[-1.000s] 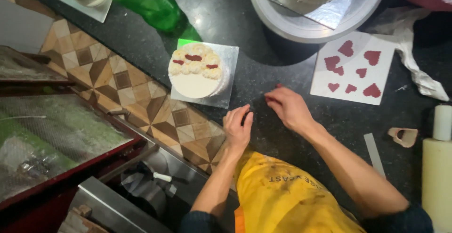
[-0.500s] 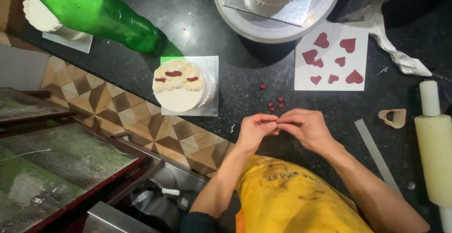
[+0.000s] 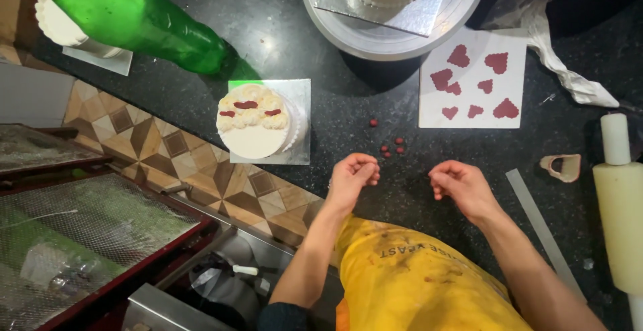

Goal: The person rolls out red fondant on the counter with a rolling pin, tears off small pieces, and rolls each piece between their palms into balls, placing the finished balls on the counter next to decorated cream cakes.

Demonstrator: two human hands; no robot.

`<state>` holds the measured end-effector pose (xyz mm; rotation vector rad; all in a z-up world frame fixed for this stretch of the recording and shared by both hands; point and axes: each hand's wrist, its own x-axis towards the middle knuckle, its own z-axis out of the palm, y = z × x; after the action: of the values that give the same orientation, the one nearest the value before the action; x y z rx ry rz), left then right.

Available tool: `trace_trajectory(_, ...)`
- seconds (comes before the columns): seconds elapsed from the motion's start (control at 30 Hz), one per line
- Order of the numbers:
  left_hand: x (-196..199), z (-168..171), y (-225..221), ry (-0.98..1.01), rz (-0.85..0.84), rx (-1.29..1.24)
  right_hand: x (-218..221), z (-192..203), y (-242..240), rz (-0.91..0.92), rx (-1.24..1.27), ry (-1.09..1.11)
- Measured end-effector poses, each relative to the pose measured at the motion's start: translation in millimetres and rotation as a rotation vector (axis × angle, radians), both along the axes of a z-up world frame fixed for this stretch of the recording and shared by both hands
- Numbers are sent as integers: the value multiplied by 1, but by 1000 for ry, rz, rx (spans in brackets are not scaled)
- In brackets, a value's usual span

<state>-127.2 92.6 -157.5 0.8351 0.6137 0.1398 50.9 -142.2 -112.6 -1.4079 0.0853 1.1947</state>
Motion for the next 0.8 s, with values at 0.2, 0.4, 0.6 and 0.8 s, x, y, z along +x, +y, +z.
trace_trajectory(0.2, 15, 52, 8, -45, -83, -95, -10, 36, 8, 89, -64, -256)
trace_trajectory(0.4, 23, 74, -5, -169, -257, -60, -15, 132, 66, 341, 20, -1029)
trace_trajectory(0.6, 26, 116, -5, -87, -411, 404, -23, 119, 72, 440, 84, -1334)
trace_trajectory(0.8, 26, 109, 6, -3, -367, 505, -22, 90, 51, 352, -114, -861)
